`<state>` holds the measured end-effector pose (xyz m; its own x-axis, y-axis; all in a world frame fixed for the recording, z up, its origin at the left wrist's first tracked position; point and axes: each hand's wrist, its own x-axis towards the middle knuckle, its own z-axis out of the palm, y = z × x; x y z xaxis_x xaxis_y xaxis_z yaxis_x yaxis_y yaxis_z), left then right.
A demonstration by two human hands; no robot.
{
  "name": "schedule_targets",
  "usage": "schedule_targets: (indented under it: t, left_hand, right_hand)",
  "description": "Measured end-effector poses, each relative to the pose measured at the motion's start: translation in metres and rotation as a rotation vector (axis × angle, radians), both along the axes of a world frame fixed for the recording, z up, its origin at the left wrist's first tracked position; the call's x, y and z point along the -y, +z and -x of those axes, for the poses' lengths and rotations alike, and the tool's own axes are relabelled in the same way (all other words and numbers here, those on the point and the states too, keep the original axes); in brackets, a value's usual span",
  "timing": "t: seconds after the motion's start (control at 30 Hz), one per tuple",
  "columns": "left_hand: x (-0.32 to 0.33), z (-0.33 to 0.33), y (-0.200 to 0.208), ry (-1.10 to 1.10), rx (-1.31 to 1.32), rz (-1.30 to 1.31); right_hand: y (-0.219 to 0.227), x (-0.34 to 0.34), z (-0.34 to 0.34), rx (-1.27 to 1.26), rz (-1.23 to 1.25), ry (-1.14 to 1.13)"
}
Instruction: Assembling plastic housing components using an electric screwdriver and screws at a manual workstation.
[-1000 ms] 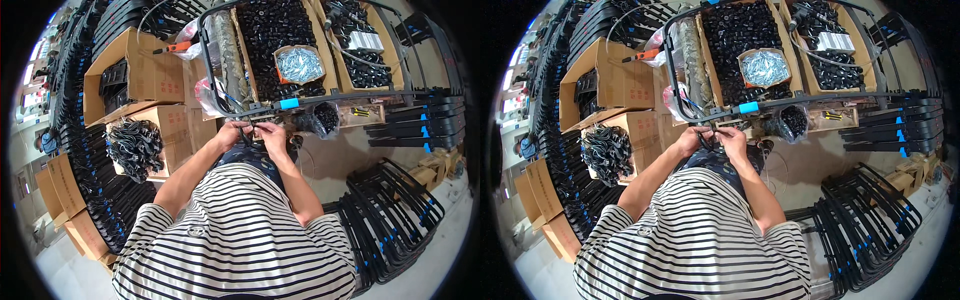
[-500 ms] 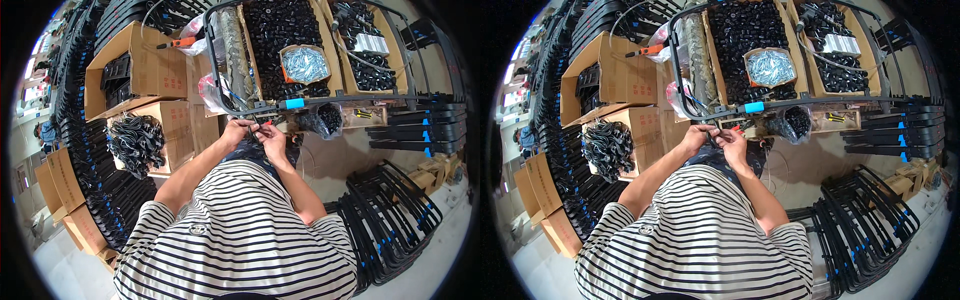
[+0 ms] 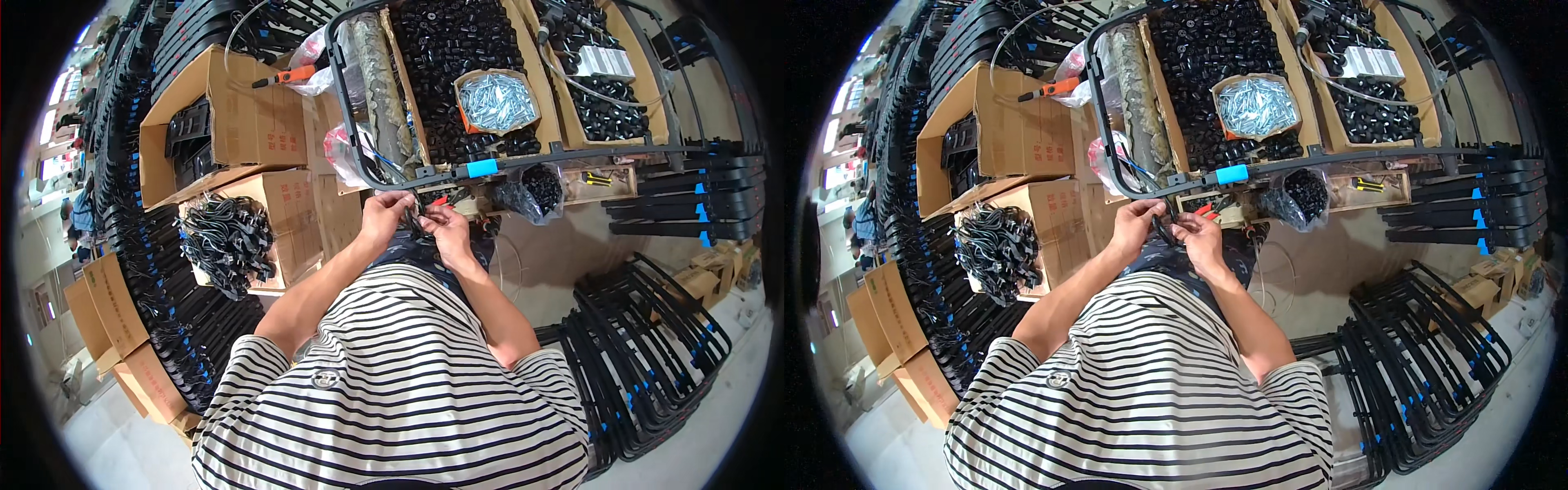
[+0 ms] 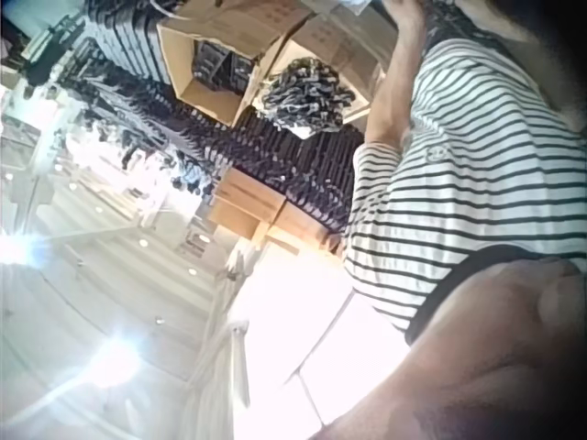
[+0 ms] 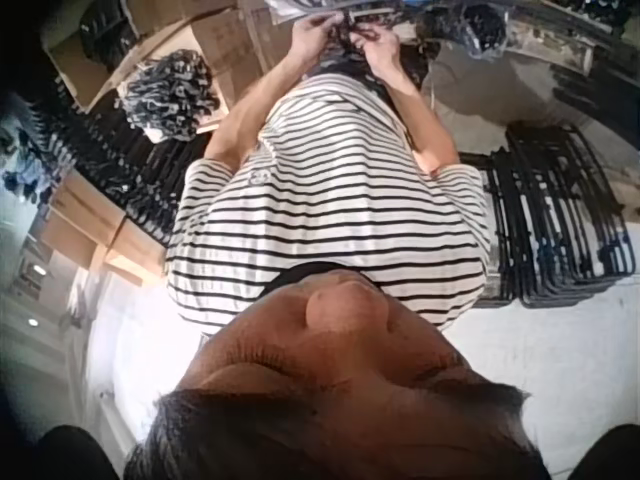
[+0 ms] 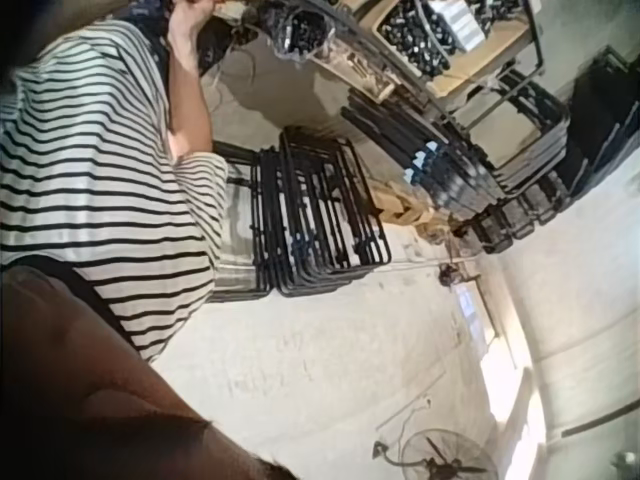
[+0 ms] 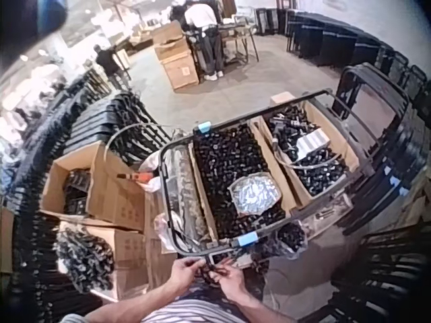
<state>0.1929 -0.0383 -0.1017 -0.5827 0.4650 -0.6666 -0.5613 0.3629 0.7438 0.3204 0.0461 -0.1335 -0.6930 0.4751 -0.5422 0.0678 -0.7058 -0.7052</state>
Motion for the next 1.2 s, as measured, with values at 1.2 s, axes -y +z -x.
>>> schedule_targets:
  t: [1.2]
  left_hand:
    - [-0.002,0.010,0.010,-0.316,-0.083,0.079]
  right_hand:
    - [-0.001,0.007,0.000,0.040,-0.049,-0.048]
